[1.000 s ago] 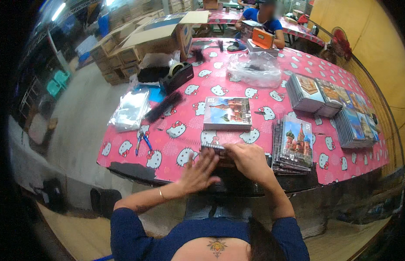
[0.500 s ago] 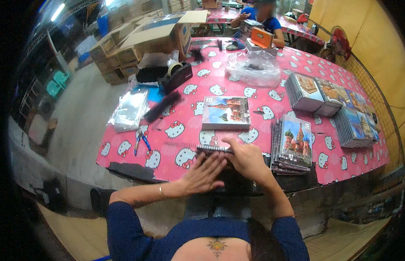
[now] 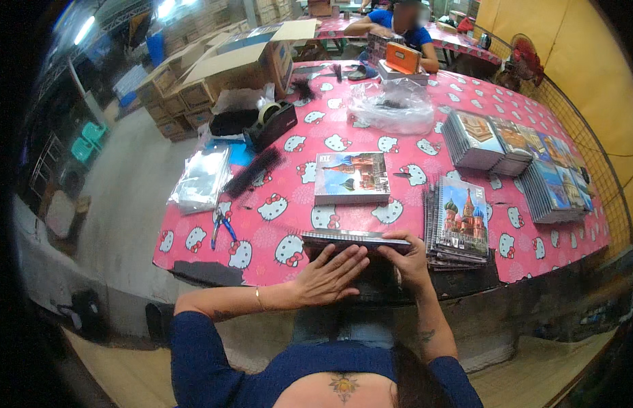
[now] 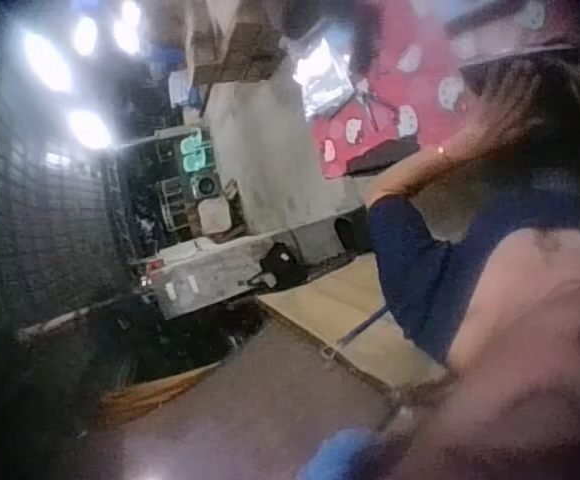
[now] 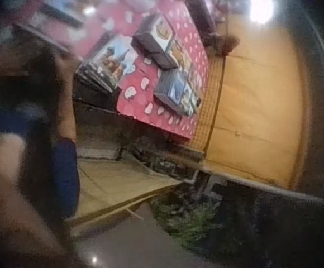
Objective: The person places notebooks into plastic sleeves, peels away the adhesive backing from the flap, and seals the sleeves before stacking them in a pile.
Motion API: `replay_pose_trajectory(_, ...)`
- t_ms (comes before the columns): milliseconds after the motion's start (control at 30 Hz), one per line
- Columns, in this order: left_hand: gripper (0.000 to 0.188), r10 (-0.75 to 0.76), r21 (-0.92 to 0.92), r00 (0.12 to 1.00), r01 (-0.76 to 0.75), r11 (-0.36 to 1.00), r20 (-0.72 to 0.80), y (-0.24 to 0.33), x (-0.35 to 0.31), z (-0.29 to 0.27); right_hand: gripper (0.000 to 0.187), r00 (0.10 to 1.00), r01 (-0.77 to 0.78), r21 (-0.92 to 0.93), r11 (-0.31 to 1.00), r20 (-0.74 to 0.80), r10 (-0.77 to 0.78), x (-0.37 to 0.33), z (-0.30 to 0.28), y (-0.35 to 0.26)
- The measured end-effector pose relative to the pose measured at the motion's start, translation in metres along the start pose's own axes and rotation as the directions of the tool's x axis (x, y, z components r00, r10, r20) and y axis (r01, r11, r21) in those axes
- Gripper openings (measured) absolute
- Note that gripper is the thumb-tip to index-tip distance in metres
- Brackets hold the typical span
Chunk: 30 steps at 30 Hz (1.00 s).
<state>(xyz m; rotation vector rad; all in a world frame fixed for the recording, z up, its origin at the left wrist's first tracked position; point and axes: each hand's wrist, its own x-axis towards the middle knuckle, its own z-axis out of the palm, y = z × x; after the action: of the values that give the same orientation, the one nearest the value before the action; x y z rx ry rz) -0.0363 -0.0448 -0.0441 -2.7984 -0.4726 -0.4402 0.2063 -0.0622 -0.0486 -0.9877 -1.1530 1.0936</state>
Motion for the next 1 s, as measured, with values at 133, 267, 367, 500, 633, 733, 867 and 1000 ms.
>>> replay_pose_trajectory(133,0.083,-0.355,0.115,0.934,0.357,0.927,-0.035,-0.055,0.049,-0.028,0.028,1.000,0.007,-0.038,0.999,-0.027,-0.008,0.003,0.010,-0.013)
replay_pose_trajectory(267,0.083,0.010,0.189,0.999,-0.002,0.982,-0.039,-0.009,0.014,-0.005,0.038,1.000,0.021,0.027,0.999,-0.005,-0.021,0.007,0.015,-0.003)
replay_pose_trajectory(367,0.080,-0.297,0.053,0.943,0.292,0.955,0.147,-0.038,0.047,-0.022,0.036,0.999,0.013,0.021,1.000,0.040,-0.014,0.000,0.013,-0.006)
replay_pose_trajectory(500,0.074,0.016,0.120,1.000,-0.015,0.993,-0.010,0.003,0.016,0.000,0.030,0.974,-0.002,-0.008,1.000,0.226,0.004,0.000,-0.006,-0.005)
replay_pose_trajectory(633,0.079,-0.206,0.272,0.970,0.165,0.948,0.129,-0.034,0.063,-0.026,0.023,0.973,-0.108,-0.072,0.992,0.199,0.121,-0.002,-0.004,-0.013)
replay_pose_trajectory(733,0.080,0.079,0.106,0.996,-0.076,0.992,-0.031,0.004,0.028,-0.007,0.021,0.974,-0.046,-0.097,0.994,0.216,0.066,-0.001,0.000,-0.015)
replay_pose_trajectory(867,0.078,-0.190,0.188,0.981,0.180,0.965,0.035,-0.031,0.061,-0.020,0.024,0.968,0.016,-0.189,0.982,0.249,0.033,-0.001,-0.004,-0.003)
replay_pose_trajectory(1000,0.078,-0.004,0.123,0.999,0.010,0.992,-0.053,-0.008,0.050,-0.008,0.027,0.967,0.043,-0.164,0.985,0.256,0.000,0.000,-0.007,0.007)
